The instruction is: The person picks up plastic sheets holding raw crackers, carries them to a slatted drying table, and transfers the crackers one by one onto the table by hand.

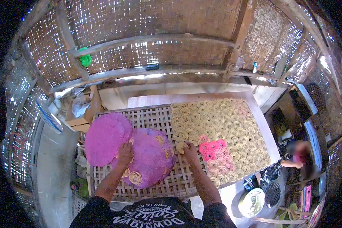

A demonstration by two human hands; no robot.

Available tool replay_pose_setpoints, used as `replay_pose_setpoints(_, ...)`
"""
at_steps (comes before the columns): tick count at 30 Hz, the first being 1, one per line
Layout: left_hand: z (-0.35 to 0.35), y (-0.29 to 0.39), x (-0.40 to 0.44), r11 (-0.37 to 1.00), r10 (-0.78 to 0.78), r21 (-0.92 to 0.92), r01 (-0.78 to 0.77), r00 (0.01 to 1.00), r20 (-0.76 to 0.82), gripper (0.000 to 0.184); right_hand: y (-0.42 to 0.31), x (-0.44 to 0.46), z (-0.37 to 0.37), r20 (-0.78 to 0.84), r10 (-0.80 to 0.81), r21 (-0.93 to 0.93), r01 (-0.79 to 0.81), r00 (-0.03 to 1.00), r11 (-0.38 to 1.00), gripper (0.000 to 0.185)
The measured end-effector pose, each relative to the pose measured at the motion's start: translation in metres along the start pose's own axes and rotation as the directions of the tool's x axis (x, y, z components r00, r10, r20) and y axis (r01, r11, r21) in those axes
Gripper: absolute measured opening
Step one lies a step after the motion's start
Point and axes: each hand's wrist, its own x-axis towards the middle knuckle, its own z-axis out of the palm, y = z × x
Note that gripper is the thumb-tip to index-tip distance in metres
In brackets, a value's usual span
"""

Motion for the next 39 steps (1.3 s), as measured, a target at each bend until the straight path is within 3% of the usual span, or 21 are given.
replay_pose_setpoints(2, 0.003, -0.010, -0.001, 0.998, -0.060, 0.023, 0.058, 0.994, 0.094, 0.039, -0.015, 0.010, -0.003, 0.011, 0.001, -0.263, 0.002, 1.000, 0.965, 0.033)
replay_pose_setpoints(3, 0.004, -0.014, 0.000, 0.997, -0.061, 0.055, 0.054, 0.988, 0.140, 0.038, -0.027, 0.007, -0.001, -0.051, -0.159, -0.433, 0.121, 0.986, 0.893, 0.032)
replay_pose_setpoints(6, 0.014, -0.024, 0.009, 0.985, -0.049, 0.170, 0.015, 0.979, 0.200, 0.033, -0.052, 0.005, -0.009, 0.067, -0.386, -0.669, 0.329, 0.920, 0.667, 0.034)
replay_pose_setpoints(9, 0.016, -0.023, 0.017, 0.967, -0.005, 0.249, -0.043, 0.982, 0.189, 0.030, -0.065, -0.013, -0.003, -0.053, -0.485, -0.648, 0.340, 0.873, 0.682, 0.035)
replay_pose_setpoints(11, -0.001, -0.011, 0.023, 0.977, -0.034, 0.211, -0.023, 0.964, 0.263, 0.029, -0.072, -0.039, 0.001, -0.021, -0.406, -0.636, 0.301, 0.914, 0.710, 0.034)
replay_pose_setpoints(15, 0.012, -0.014, 0.031, 0.972, -0.018, 0.235, -0.034, 0.976, 0.216, 0.028, -0.060, -0.084, 0.008, 0.010, -0.406, -0.589, 0.333, 0.914, 0.736, 0.034)
replay_pose_setpoints(17, 0.017, -0.024, 0.037, 0.982, -0.035, 0.191, -0.006, 0.978, 0.207, 0.025, -0.043, -0.101, 0.010, 0.002, -0.305, -0.530, 0.259, 0.952, 0.808, 0.033)
replay_pose_setpoints(18, 0.014, -0.028, 0.039, 0.990, -0.070, 0.134, 0.045, 0.980, 0.186, 0.024, -0.043, -0.109, 0.012, -0.001, -0.251, -0.497, 0.218, 0.968, 0.840, 0.032)
replay_pose_setpoints(19, 0.011, -0.032, 0.043, 0.993, -0.107, 0.074, 0.096, 0.980, 0.166, 0.024, -0.043, -0.112, 0.011, -0.002, -0.333, -0.581, 0.270, 0.943, 0.768, 0.033)
replay_pose_setpoints(20, 0.008, -0.034, 0.049, 0.989, -0.147, 0.013, 0.146, 0.978, 0.147, 0.023, -0.042, -0.116, 0.010, -0.020, -0.280, -0.519, 0.229, 0.960, 0.824, 0.033)
replay_pose_setpoints(23, -0.034, -0.027, 0.070, 0.819, -0.527, -0.195, 0.539, 0.842, 0.117, 0.025, -0.046, -0.128, 0.008, -0.061, -0.158, -0.340, 0.128, 0.986, 0.932, 0.035)
replay_pose_setpoints(26, -0.027, -0.056, 0.077, 0.752, -0.486, -0.550, 0.365, 0.870, -0.087, 0.034, -0.067, -0.129, 0.011, -0.040, -0.094, -0.214, 0.083, 0.995, 0.973, 0.034)
replay_pose_setpoints(29, -0.031, -0.057, 0.087, 0.682, -0.351, -0.730, 0.055, 0.900, -0.260, 0.037, -0.102, -0.127, 0.020, 0.108, -0.093, -0.255, 0.118, 0.990, 0.960, 0.041)
replay_pose_setpoints(30, -0.042, -0.042, 0.085, 0.497, -0.402, -0.864, 0.078, 0.903, -0.150, 0.037, -0.107, -0.125, 0.023, 0.164, -0.110, -0.280, 0.153, 0.980, 0.948, 0.042)
replay_pose_setpoints(31, -0.052, -0.023, 0.082, 0.284, -0.427, -0.953, 0.102, 0.904, -0.031, 0.038, -0.112, -0.122, 0.028, 0.200, -0.077, -0.170, 0.112, 0.977, 0.979, 0.042)
replay_pose_setpoints(34, -0.083, 0.048, 0.052, -0.291, -0.338, -0.928, 0.230, 0.883, 0.325, 0.034, -0.147, -0.122, 0.053, 0.309, 0.016, 0.164, -0.070, 0.951, 0.984, 0.041)
replay_pose_setpoints(36, -0.069, 0.066, 0.028, -0.072, -0.026, -0.900, 0.430, 0.901, 0.432, 0.027, -0.176, -0.127, 0.061, 0.355, 0.072, 0.390, -0.217, 0.932, 0.895, 0.037)
replay_pose_setpoints(39, -0.066, 0.111, -0.001, 0.220, 0.040, -0.763, 0.607, 0.776, 0.629, 0.035, -0.138, -0.120, 0.060, 0.473, 0.259, 0.493, -0.496, 0.842, 0.715, 0.031)
